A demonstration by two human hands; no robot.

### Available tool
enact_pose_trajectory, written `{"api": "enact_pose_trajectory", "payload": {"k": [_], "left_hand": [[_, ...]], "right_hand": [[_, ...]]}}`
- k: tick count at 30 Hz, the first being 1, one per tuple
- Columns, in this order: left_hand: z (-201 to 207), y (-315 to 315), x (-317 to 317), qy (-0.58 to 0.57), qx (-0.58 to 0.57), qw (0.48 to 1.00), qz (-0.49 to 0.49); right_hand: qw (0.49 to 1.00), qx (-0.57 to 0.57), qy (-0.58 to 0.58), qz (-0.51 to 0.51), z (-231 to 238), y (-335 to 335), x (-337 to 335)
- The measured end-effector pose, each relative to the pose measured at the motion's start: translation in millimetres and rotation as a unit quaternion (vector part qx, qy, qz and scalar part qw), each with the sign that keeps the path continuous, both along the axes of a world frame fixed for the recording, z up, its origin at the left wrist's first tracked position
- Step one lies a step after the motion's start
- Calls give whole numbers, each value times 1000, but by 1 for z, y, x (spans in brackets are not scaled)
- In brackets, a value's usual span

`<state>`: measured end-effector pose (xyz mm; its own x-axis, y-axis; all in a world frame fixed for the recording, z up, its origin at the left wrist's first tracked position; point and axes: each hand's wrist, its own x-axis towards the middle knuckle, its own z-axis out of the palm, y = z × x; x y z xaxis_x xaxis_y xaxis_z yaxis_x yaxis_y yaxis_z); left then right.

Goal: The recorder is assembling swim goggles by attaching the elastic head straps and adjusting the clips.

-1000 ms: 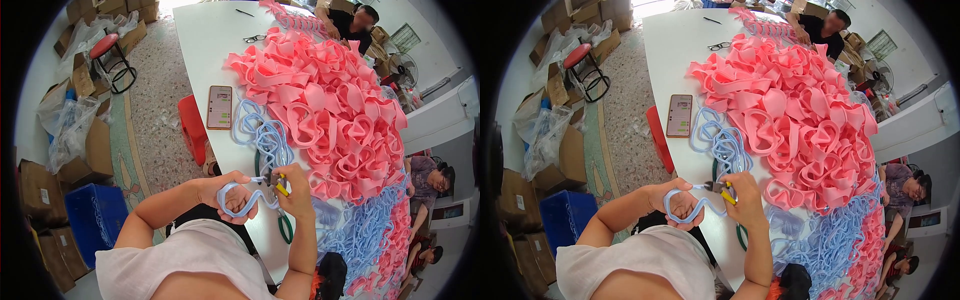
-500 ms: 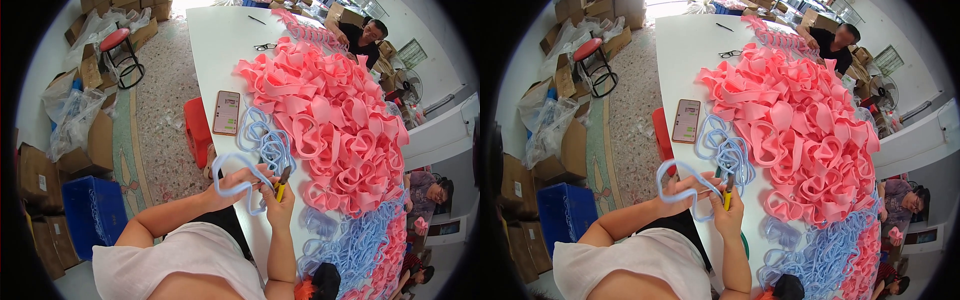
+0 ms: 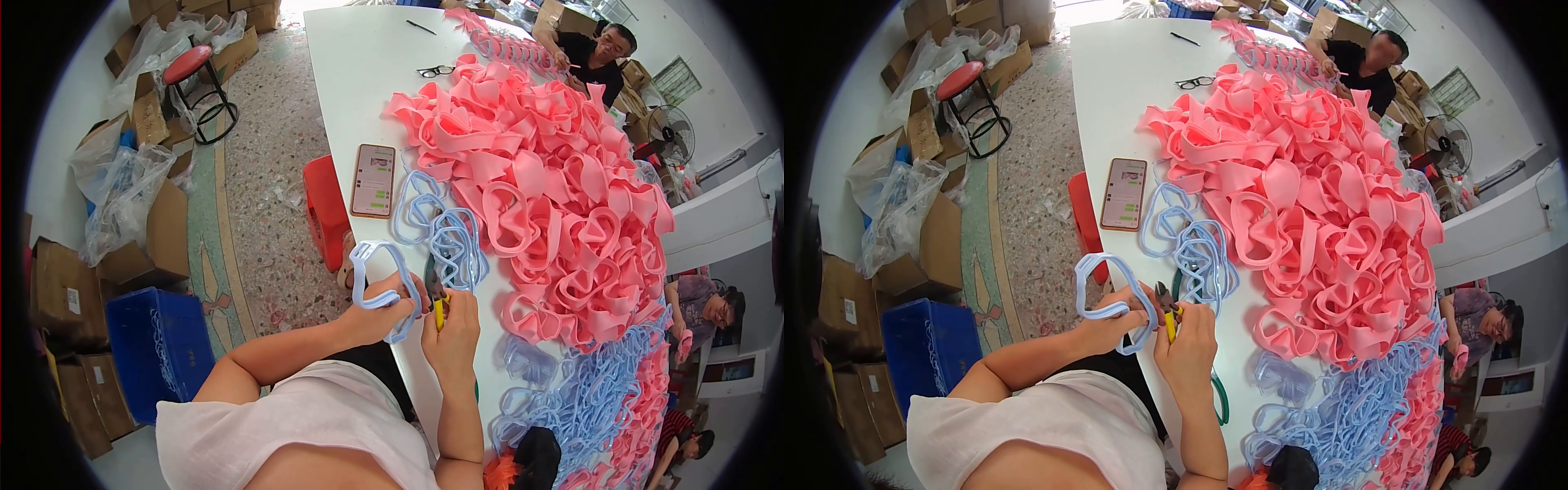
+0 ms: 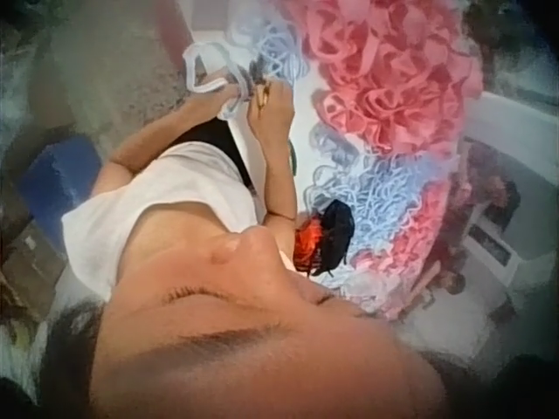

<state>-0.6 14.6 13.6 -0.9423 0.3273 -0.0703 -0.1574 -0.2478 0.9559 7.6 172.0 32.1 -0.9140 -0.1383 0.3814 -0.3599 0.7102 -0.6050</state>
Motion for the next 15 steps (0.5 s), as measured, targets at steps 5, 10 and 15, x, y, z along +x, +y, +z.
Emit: {"api": "enact_pose_trajectory", "payload": {"k": [5, 10, 15], "left_hand": [[10, 0, 2, 21, -89, 996, -1], [-2, 0, 5, 65, -79, 995, 6], [-7, -2, 5, 54, -104, 993, 0]], "right_hand": [[997, 77, -16, 18, 3, 0, 0], [996, 83, -10, 13, 5, -3, 0], [996, 86, 1, 16, 6, -4, 0]]}}
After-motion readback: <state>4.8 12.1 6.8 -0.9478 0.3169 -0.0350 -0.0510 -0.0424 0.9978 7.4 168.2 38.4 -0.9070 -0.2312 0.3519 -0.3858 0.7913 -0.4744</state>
